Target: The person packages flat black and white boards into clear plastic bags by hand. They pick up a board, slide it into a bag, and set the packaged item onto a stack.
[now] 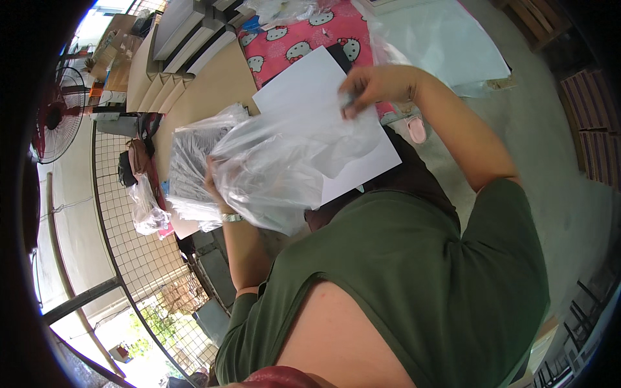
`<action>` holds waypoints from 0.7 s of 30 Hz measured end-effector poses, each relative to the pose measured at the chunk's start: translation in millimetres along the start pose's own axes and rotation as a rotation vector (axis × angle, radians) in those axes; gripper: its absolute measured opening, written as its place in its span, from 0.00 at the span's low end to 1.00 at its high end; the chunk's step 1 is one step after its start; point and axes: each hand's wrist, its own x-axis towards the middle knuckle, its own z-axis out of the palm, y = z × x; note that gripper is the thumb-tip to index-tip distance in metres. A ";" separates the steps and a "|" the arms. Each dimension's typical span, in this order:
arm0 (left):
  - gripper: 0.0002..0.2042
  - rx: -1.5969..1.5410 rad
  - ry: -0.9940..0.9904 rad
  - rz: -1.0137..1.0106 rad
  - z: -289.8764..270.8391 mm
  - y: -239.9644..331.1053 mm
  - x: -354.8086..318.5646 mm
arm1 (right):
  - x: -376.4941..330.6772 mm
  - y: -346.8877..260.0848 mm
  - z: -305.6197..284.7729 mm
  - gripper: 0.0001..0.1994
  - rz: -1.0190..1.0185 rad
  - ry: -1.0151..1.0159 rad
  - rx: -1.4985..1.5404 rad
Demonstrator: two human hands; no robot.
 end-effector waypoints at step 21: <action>0.14 0.117 0.177 0.080 -122.7 4.3 162.3 | 139.6 64.8 -71.7 0.14 0.192 0.734 0.174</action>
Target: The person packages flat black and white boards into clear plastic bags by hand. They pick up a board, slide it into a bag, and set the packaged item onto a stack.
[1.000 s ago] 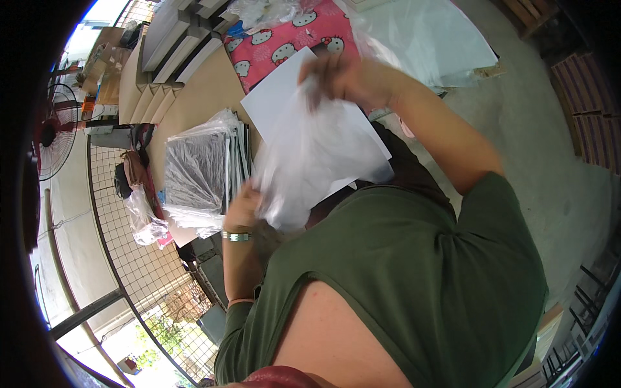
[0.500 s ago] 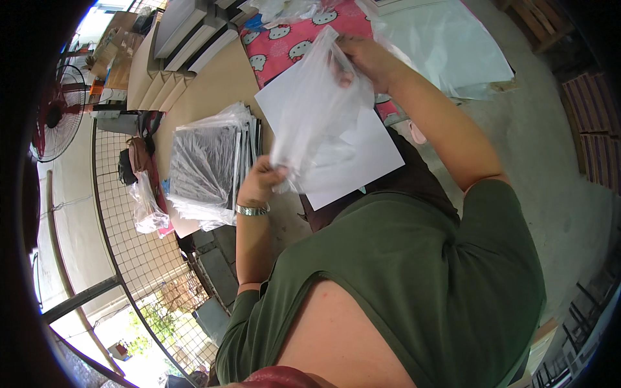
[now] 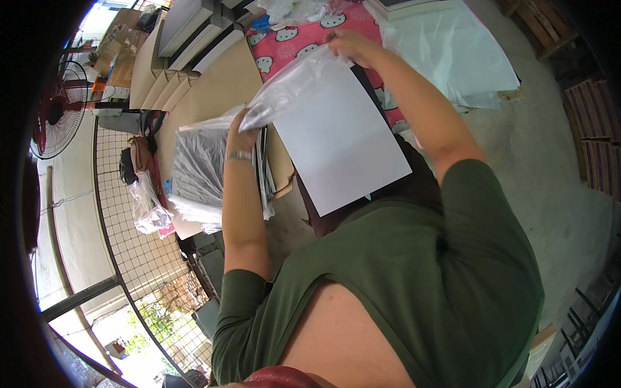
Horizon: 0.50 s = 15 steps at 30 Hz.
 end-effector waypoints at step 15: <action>0.11 0.738 0.223 0.073 119.3 70.2 -4.6 | 34.0 -18.8 -25.3 0.14 -0.428 0.181 -1.145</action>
